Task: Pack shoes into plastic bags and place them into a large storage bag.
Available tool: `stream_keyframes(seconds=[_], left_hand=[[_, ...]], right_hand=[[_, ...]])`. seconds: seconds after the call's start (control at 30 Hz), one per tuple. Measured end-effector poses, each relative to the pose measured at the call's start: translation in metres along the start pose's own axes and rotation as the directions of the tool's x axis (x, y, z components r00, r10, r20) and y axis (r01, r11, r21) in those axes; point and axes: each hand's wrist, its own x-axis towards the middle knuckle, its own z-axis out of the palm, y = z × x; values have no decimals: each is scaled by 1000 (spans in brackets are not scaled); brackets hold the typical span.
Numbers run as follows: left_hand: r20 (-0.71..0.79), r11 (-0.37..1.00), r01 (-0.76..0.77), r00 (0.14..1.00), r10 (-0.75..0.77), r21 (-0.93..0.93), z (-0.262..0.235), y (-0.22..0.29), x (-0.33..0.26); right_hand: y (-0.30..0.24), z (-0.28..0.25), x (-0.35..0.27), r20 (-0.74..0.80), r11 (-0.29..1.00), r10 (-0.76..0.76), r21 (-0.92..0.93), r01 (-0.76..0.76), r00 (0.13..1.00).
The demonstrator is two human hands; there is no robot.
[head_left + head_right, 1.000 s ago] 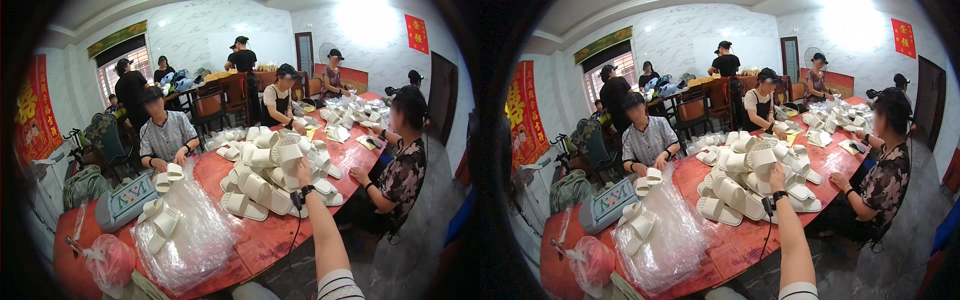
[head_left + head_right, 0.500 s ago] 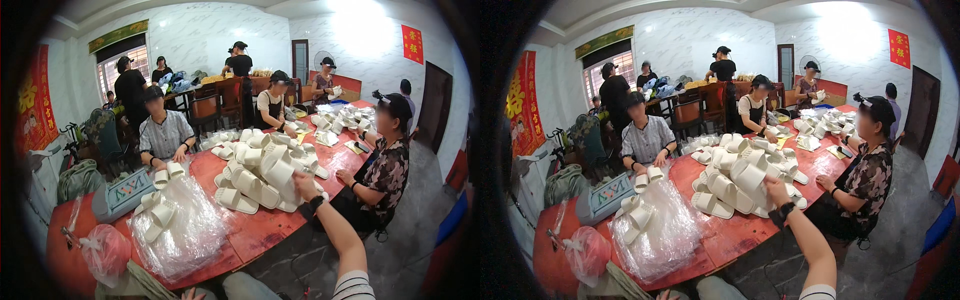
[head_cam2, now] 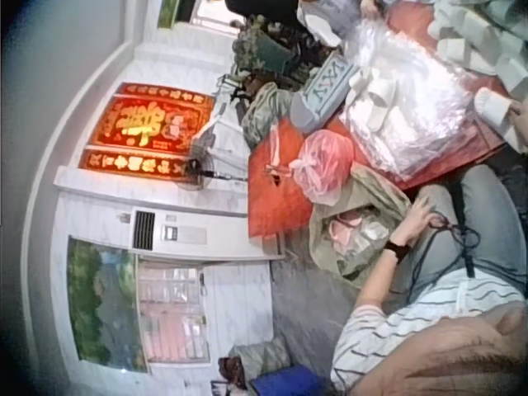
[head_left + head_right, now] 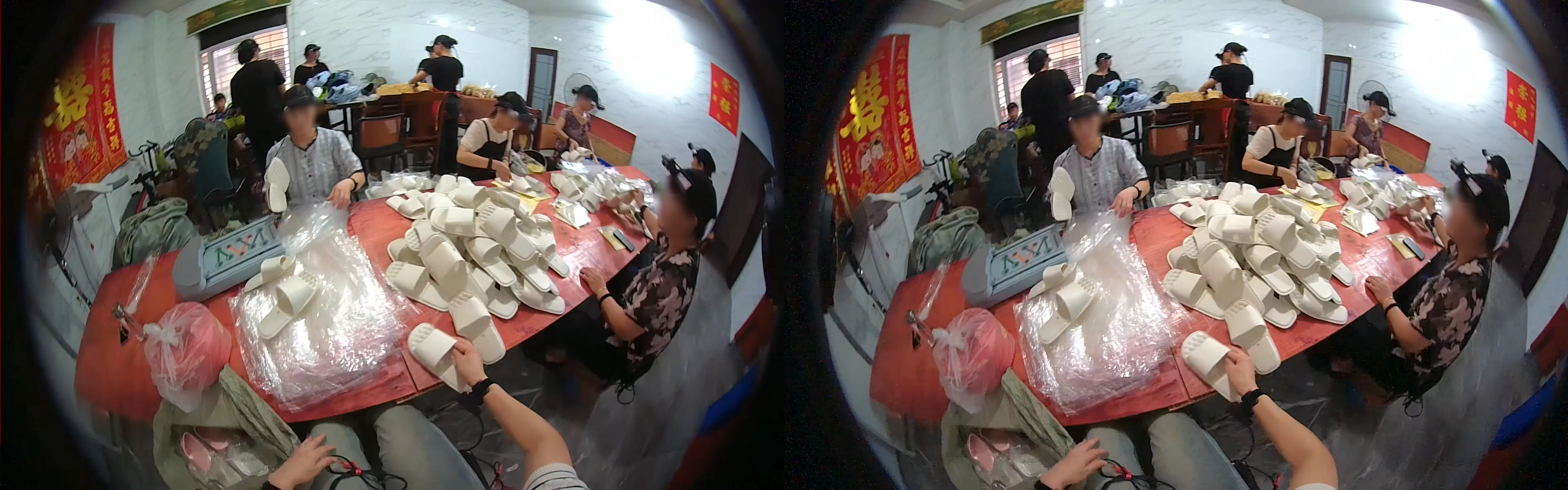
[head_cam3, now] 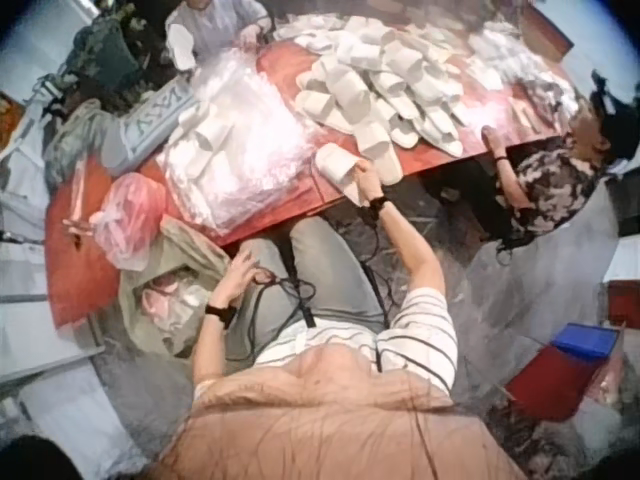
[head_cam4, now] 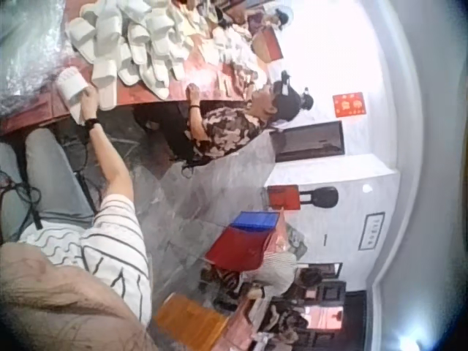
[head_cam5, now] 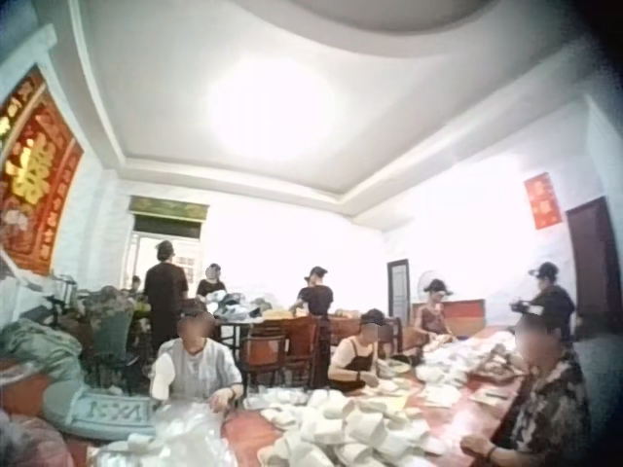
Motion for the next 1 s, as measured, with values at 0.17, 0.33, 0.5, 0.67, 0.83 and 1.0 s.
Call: stream_keyframes(seconds=[0.17, 0.33, 0.5, 0.67, 0.83, 1.0], left_hand=[[-250, 984, -4, 967, -42, -181, -43, 36, 9], [-499, 993, -95, 866, 47, -71, -62, 31, 42], [-527, 973, -158, 819, 225, 169, -79, 32, 86], [-269, 895, -76, 940, 211, 439, -86, 27, 122], [-234, 887, 51, 970, 66, 460, -72, -5, 141], [-360, 909, -78, 902, 240, 410, -81, 2, 153]], right_hand=[[5, -18, 11, -333, 927, -116, -374, -18, 936], [17, -16, 17, -115, 764, -48, -644, -38, 992], [18, -20, 25, -2, 834, -178, -531, 150, 984], [13, -26, 18, 30, 942, -173, -286, 175, 984], [-8, -16, -13, 61, 941, -233, -237, 241, 971], [-6, -12, -17, 278, 912, -162, -325, 252, 947]])
